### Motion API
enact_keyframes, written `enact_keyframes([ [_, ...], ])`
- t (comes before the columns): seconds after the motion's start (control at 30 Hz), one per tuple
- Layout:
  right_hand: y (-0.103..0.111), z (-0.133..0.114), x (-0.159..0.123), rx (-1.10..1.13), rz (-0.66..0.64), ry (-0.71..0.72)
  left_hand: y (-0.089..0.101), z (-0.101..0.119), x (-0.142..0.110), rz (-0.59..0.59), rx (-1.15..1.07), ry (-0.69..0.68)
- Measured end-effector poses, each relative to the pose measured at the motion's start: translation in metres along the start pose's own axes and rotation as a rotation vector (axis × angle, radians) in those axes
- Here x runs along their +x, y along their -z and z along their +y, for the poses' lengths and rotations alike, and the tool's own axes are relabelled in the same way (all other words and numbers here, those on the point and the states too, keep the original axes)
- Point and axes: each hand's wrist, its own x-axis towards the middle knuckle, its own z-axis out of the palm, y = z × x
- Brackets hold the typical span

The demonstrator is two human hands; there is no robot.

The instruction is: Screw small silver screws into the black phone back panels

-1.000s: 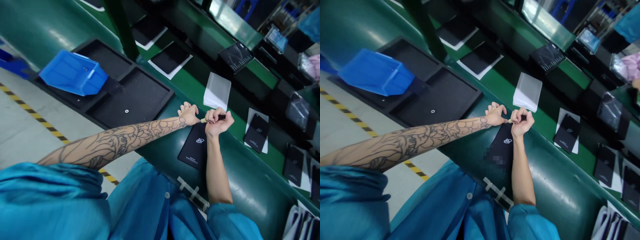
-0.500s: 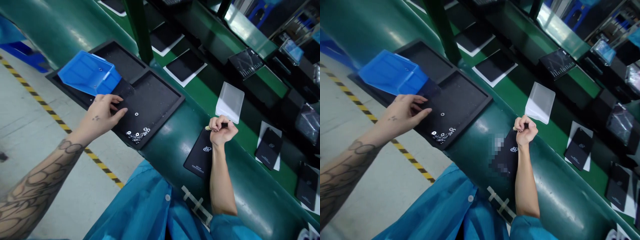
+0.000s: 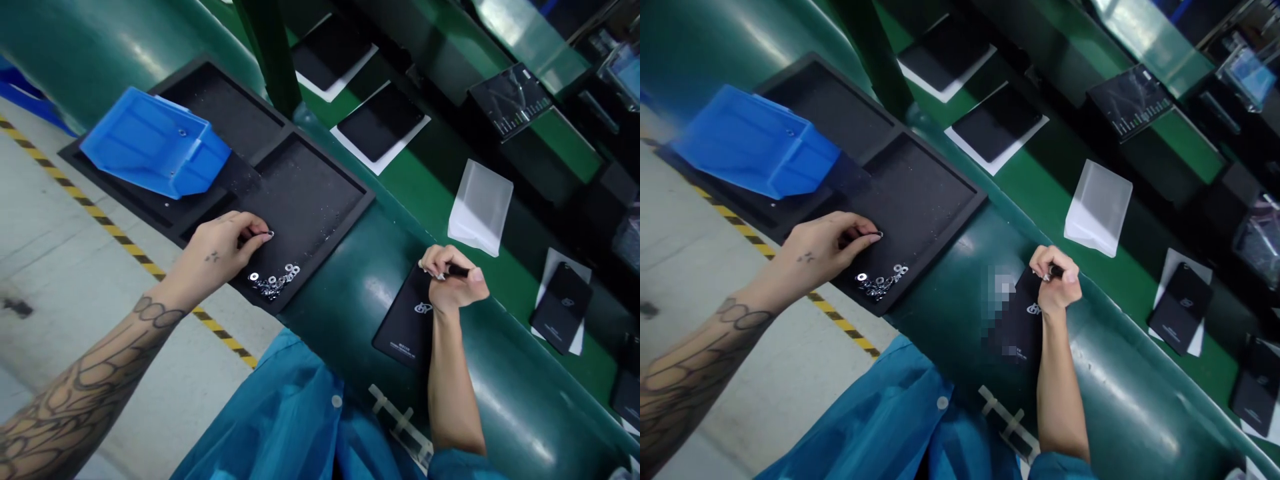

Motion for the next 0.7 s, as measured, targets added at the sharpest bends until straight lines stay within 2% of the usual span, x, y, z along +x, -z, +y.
enact_keyframes([
  [0.17,-0.003,0.003,0.001,-0.008,-0.036,-0.035,-0.006,-0.004,0.003,-0.041,-0.084,0.013],
  [0.3,-0.007,0.002,0.003,0.004,-0.013,-0.018,-0.006,-0.009,0.007,-0.02,-0.144,0.025],
  [0.37,-0.007,-0.005,0.002,-0.012,-0.011,-0.005,0.001,0.005,0.004,0.058,-0.192,0.027],
  [0.43,-0.004,-0.007,-0.002,-0.067,0.012,-0.014,0.003,0.031,-0.002,0.179,-0.303,-0.003],
  [0.5,0.0,0.003,-0.009,-0.149,0.049,-0.059,-0.015,0.06,-0.01,0.216,-0.411,-0.011],
  [0.53,0.002,0.01,-0.011,-0.151,0.048,-0.077,-0.031,0.072,-0.014,0.173,-0.477,-0.048],
  [0.6,0.002,0.024,-0.015,-0.134,0.08,-0.062,-0.072,0.096,-0.022,0.033,-0.619,-0.152],
  [0.63,0.002,0.028,-0.016,-0.12,0.103,-0.047,-0.092,0.108,-0.028,-0.099,-0.689,-0.226],
  [0.7,0.0,0.029,-0.016,-0.104,0.139,-0.029,-0.126,0.131,-0.042,-0.268,-0.749,-0.235],
])
